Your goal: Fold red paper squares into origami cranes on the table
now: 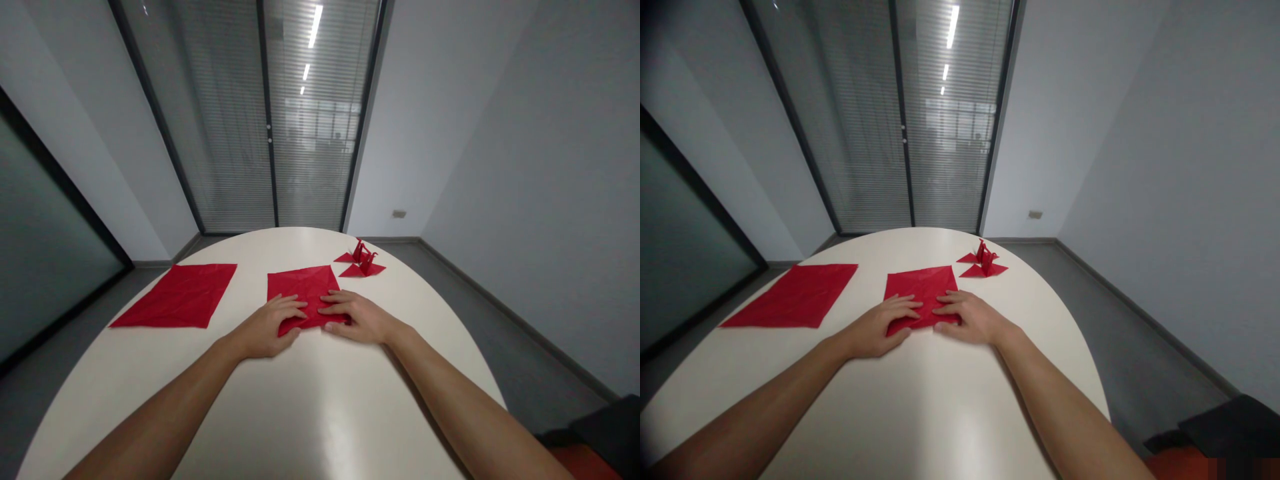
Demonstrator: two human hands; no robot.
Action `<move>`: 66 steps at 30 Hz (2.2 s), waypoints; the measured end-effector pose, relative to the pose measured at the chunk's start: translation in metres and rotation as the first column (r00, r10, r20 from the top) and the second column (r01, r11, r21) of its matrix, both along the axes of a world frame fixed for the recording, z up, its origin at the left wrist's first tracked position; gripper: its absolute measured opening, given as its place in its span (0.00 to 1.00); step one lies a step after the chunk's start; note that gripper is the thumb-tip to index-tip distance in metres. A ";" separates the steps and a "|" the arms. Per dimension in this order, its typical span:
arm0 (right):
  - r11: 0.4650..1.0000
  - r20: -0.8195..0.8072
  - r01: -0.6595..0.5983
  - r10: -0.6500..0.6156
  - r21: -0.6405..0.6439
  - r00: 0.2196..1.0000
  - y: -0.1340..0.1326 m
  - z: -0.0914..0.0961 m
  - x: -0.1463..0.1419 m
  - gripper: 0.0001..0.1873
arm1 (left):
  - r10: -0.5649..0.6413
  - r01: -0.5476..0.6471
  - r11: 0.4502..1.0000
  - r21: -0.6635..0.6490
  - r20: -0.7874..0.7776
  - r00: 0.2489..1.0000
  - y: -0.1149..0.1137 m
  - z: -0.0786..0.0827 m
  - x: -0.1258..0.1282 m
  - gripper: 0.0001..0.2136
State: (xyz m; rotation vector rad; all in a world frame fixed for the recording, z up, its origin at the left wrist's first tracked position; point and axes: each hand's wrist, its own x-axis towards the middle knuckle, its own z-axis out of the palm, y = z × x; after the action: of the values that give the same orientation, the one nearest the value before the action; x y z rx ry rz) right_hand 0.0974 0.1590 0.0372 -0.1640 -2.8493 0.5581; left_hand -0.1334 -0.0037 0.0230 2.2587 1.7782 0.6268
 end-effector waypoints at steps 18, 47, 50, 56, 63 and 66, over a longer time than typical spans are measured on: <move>1.000 0.056 -0.002 0.003 -0.028 0.998 0.014 0.001 0.009 0.18 | -0.056 0.049 0.995 -0.084 -0.092 0.994 -0.004 0.003 -0.002 0.25; 0.993 -0.057 0.070 -0.075 -0.095 0.996 0.017 -0.005 0.012 0.20 | -0.067 0.067 0.984 -0.165 0.008 0.998 -0.019 0.023 0.008 0.22; 0.992 -0.100 0.064 -0.075 -0.112 0.992 0.015 -0.002 0.010 0.14 | -0.060 0.066 0.979 -0.192 0.039 0.997 -0.021 0.026 0.007 0.27; 0.969 -0.038 0.208 -0.215 -0.132 0.976 0.015 0.001 0.011 0.20 | 0.051 -0.011 0.966 -0.258 0.149 0.988 -0.025 0.035 -0.002 0.31; 0.941 -0.065 0.297 -0.310 -0.165 0.948 0.019 -0.003 0.012 0.18 | 0.290 -0.237 0.954 -0.185 0.356 0.888 -0.018 0.019 -0.014 0.31; 0.929 -0.099 0.332 -0.350 -0.160 0.932 0.020 -0.006 0.012 0.17 | 0.290 -0.234 0.957 -0.171 0.527 0.799 -0.011 0.015 -0.009 0.22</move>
State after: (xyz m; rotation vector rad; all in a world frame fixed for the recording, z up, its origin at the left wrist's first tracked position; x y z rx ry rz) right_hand 0.1090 0.1789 0.0309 -0.6149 -2.5747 0.6661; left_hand -0.1421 -0.0146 0.0378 1.5466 1.7671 1.0845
